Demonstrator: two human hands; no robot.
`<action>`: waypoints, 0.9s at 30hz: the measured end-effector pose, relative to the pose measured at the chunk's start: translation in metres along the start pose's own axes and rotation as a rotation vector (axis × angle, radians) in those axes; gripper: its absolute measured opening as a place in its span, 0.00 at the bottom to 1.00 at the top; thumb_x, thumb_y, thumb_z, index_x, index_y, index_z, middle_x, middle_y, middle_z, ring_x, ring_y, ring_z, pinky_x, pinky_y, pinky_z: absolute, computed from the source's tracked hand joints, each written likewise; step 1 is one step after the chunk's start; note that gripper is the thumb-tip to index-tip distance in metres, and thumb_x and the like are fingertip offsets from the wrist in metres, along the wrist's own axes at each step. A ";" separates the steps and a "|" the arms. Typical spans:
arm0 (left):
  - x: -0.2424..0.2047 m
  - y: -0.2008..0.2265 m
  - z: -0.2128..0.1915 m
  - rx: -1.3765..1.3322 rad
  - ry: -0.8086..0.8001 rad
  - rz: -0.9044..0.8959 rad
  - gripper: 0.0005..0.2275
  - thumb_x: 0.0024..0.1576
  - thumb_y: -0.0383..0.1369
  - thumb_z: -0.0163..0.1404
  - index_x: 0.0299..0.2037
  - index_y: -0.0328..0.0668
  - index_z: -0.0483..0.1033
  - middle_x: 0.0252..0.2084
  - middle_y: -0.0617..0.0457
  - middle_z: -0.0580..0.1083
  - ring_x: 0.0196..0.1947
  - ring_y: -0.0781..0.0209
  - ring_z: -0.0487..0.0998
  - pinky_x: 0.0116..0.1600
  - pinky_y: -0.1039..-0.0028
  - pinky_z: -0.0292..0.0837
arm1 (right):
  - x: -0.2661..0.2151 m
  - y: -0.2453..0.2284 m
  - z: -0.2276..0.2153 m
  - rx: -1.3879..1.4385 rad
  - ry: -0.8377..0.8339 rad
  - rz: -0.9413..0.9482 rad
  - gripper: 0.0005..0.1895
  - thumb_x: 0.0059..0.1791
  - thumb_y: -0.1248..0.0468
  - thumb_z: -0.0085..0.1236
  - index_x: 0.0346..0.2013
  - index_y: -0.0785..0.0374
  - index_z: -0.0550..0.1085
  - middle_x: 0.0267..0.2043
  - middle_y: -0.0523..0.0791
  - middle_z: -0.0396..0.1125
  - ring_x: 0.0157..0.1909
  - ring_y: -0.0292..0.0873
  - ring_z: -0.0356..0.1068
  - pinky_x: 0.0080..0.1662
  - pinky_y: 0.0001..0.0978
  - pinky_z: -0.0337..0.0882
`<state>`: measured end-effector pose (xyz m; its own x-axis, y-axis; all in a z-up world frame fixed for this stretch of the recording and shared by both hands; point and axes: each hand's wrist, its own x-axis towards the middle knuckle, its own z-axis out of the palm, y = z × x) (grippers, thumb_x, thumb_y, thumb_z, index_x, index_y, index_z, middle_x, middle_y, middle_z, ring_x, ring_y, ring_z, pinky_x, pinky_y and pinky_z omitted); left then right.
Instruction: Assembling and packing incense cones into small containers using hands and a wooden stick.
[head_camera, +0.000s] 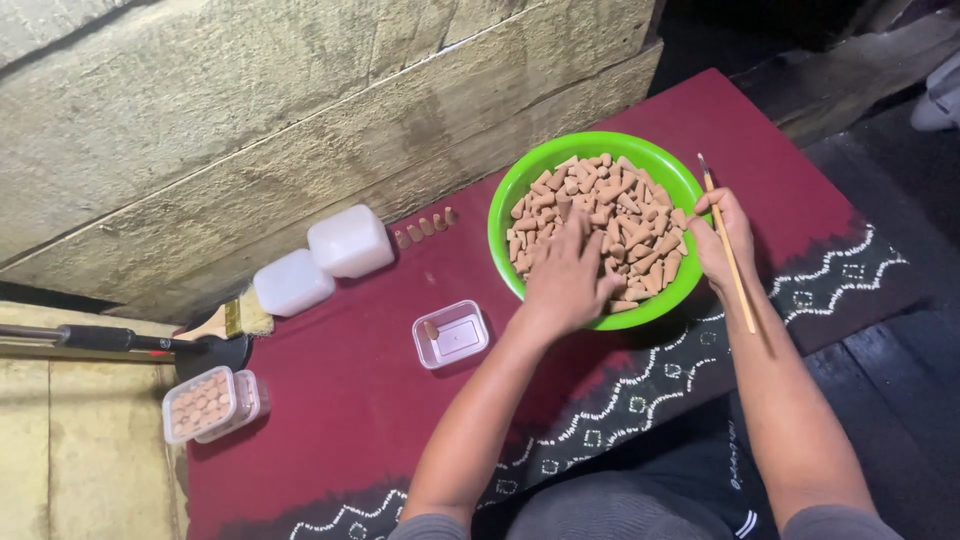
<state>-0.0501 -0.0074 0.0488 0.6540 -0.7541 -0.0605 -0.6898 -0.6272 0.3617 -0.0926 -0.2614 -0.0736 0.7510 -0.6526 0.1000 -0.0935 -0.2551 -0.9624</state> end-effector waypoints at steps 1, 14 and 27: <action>-0.001 0.006 0.007 0.000 -0.003 -0.001 0.29 0.63 0.50 0.37 0.70 0.39 0.62 0.76 0.31 0.51 0.75 0.33 0.53 0.72 0.44 0.51 | 0.000 0.001 0.001 0.000 -0.001 0.003 0.09 0.49 0.69 0.52 0.43 0.54 0.70 0.28 0.46 0.62 0.29 0.41 0.63 0.32 0.31 0.60; -0.014 0.016 0.060 0.088 0.031 0.121 0.27 0.66 0.51 0.29 0.73 0.53 0.54 0.77 0.40 0.51 0.78 0.39 0.47 0.74 0.36 0.40 | 0.002 0.012 0.003 0.093 -0.022 -0.007 0.08 0.50 0.70 0.51 0.43 0.56 0.68 0.29 0.48 0.64 0.26 0.39 0.63 0.30 0.26 0.61; -0.012 -0.007 0.017 0.157 -0.029 0.083 0.35 0.60 0.64 0.25 0.66 0.55 0.68 0.77 0.51 0.55 0.76 0.35 0.52 0.72 0.39 0.50 | -0.003 0.004 0.005 0.082 -0.005 0.002 0.08 0.50 0.69 0.52 0.42 0.55 0.69 0.29 0.48 0.63 0.26 0.38 0.63 0.28 0.25 0.61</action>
<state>-0.0586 0.0028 0.0308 0.5850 -0.8085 -0.0637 -0.7828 -0.5834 0.2167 -0.0921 -0.2573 -0.0792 0.7540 -0.6497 0.0968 -0.0414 -0.1941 -0.9801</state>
